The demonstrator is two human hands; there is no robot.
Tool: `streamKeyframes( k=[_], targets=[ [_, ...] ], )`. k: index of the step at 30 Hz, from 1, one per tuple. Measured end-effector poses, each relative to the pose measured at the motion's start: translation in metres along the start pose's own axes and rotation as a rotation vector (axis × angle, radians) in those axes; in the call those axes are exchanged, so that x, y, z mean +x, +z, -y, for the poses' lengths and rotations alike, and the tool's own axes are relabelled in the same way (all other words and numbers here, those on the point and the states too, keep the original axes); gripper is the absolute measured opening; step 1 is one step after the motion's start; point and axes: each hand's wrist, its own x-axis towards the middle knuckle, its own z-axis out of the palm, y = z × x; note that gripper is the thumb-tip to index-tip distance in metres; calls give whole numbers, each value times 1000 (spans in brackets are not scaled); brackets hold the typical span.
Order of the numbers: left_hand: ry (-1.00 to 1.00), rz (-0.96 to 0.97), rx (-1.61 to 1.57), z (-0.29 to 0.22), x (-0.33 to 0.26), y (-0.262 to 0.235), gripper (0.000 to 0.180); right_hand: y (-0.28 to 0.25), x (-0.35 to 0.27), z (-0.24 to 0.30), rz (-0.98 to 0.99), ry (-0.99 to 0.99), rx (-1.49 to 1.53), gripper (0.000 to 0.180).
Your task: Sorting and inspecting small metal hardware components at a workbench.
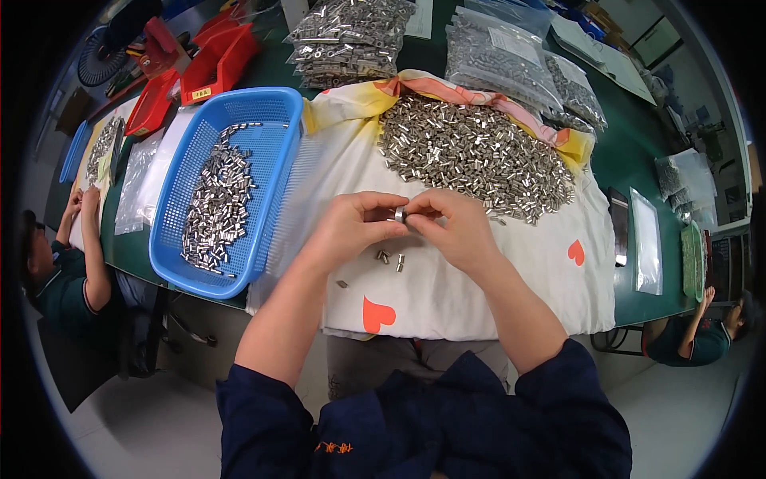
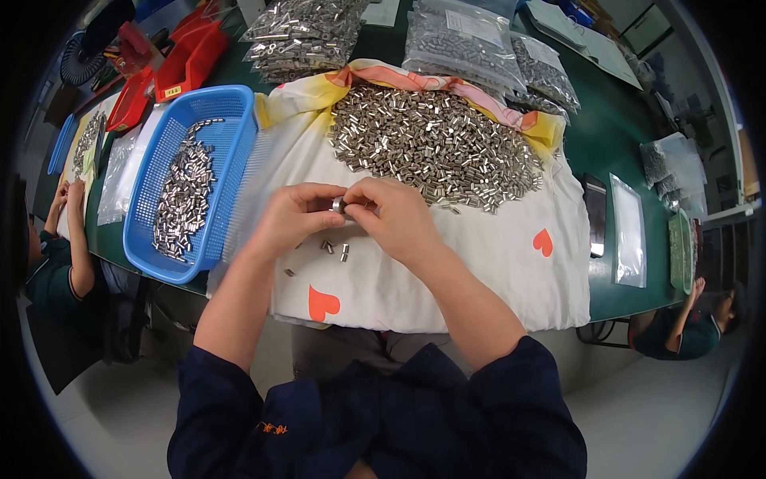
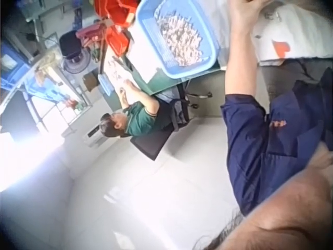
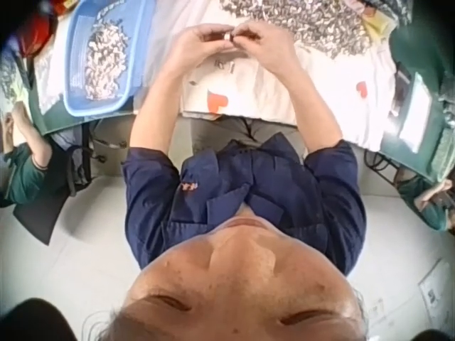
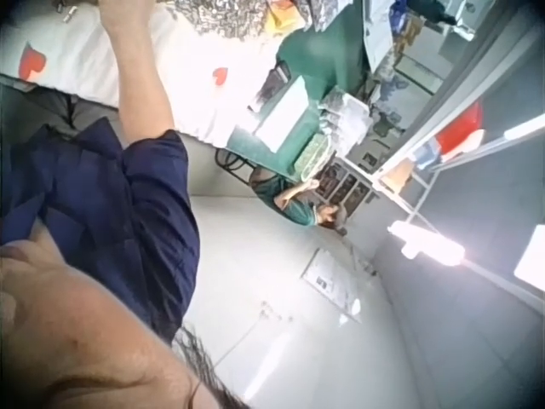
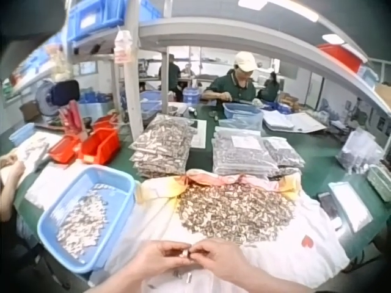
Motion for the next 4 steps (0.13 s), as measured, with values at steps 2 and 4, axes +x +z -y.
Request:
streamKeyframes(
  k=[2, 4],
  targets=[
    [-33, 23, 43, -1, 0, -2, 35, -6, 3, -4, -39, 40, 37, 14],
    [-92, 62, 130, -1, -1, -4, 37, -15, 9, -15, -114, 145, -24, 14]
  ],
)
